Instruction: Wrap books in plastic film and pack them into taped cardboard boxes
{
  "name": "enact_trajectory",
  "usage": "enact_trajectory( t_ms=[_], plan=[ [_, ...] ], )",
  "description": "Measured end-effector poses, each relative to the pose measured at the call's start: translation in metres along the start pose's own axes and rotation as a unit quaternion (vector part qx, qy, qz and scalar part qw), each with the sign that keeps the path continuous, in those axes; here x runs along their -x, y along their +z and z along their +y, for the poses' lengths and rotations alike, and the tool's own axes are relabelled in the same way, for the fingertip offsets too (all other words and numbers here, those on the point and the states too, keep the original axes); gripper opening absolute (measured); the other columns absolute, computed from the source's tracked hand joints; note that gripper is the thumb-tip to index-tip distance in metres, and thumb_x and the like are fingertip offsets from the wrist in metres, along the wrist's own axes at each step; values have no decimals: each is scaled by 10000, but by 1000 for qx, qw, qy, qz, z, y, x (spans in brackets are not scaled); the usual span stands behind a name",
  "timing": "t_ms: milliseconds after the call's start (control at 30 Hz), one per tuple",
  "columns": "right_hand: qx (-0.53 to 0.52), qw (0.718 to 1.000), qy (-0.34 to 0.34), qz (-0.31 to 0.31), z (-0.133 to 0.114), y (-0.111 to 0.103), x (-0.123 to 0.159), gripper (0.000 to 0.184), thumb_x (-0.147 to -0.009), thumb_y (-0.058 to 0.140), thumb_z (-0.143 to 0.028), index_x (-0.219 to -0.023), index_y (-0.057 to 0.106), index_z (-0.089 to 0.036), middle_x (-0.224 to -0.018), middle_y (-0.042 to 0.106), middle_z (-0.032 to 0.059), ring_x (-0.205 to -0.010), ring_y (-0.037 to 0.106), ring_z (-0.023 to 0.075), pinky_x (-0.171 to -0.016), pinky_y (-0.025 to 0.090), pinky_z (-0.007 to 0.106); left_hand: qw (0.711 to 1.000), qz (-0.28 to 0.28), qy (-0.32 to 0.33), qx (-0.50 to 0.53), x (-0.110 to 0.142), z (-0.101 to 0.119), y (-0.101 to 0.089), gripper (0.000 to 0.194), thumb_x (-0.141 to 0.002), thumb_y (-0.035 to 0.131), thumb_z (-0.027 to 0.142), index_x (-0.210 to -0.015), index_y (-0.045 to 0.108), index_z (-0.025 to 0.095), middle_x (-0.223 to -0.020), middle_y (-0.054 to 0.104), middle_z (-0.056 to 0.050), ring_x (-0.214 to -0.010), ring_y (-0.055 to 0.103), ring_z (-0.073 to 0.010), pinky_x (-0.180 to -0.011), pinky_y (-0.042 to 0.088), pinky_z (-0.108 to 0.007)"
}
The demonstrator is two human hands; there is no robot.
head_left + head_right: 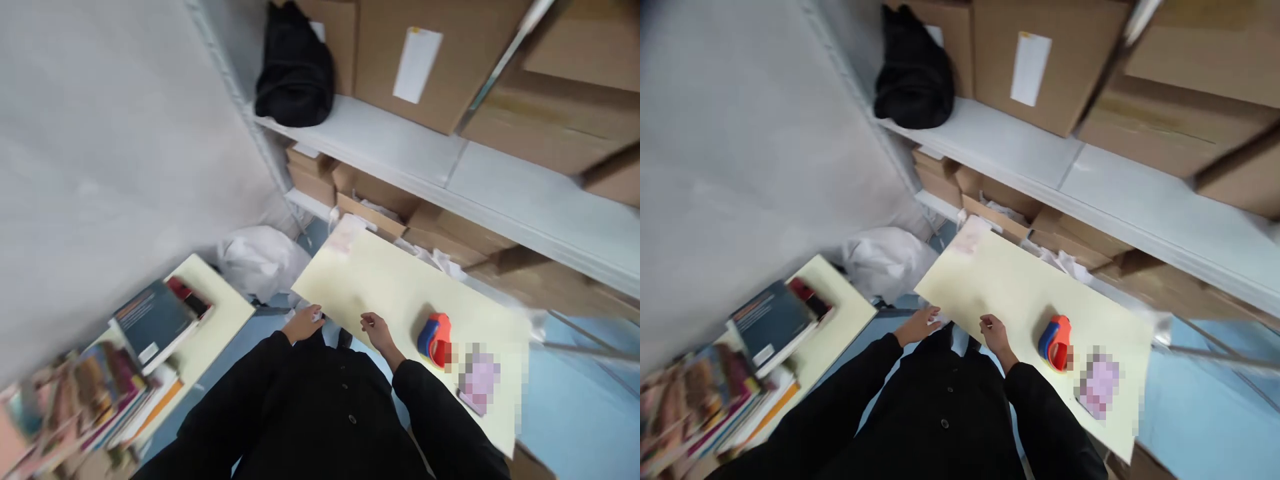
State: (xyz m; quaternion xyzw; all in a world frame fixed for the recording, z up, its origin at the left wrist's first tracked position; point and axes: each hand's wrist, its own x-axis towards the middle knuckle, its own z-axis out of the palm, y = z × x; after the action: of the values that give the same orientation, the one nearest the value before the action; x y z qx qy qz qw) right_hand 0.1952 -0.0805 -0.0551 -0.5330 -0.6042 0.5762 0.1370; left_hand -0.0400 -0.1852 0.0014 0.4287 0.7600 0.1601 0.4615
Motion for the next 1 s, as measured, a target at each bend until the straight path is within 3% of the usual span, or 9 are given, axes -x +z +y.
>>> enact_trajectory(
  t_ms=[300,533,667,867,1000],
  plan=[
    [69,979,-83,-175,-45,64,-45,314,-723,557,-398,-897,647,-154,-811,680,88,-634,649,190,-653,529,345,972,157,-136,106,92,-73,8,509,-765,570,318,-1244,552,146,-1149,663,-141,-944,658,-255,-832,494,-343],
    [121,943,-139,-279,-63,135,-47,345,-722,588,-457,-897,656,-167,-879,712,118,-706,666,239,-716,529,406,921,269,-180,216,150,-119,29,462,-713,595,308,-1147,623,152,-1059,697,-144,-912,670,-277,-825,495,-363],
    [133,928,-154,-314,-73,186,-26,340,-709,592,-441,-895,656,-165,-886,713,123,-710,666,248,-720,524,405,904,291,-197,243,184,-152,34,477,-717,587,311,-1161,612,140,-1093,689,-146,-926,667,-261,-842,488,-350],
    [145,904,-157,-369,-76,280,32,340,-694,606,-446,-878,643,-162,-666,675,61,-682,655,246,-705,517,393,882,331,-192,275,246,-225,25,497,-737,587,327,-1186,590,114,-1102,681,-174,-921,673,-273,-839,493,-366],
    [171,857,-171,-454,-76,349,88,353,-719,611,-445,-929,632,-163,-660,655,36,-667,636,213,-702,508,369,850,387,-214,288,297,-277,21,491,-751,581,339,-1182,590,104,-1113,672,-182,-906,676,-272,-837,494,-367]
  ],
)
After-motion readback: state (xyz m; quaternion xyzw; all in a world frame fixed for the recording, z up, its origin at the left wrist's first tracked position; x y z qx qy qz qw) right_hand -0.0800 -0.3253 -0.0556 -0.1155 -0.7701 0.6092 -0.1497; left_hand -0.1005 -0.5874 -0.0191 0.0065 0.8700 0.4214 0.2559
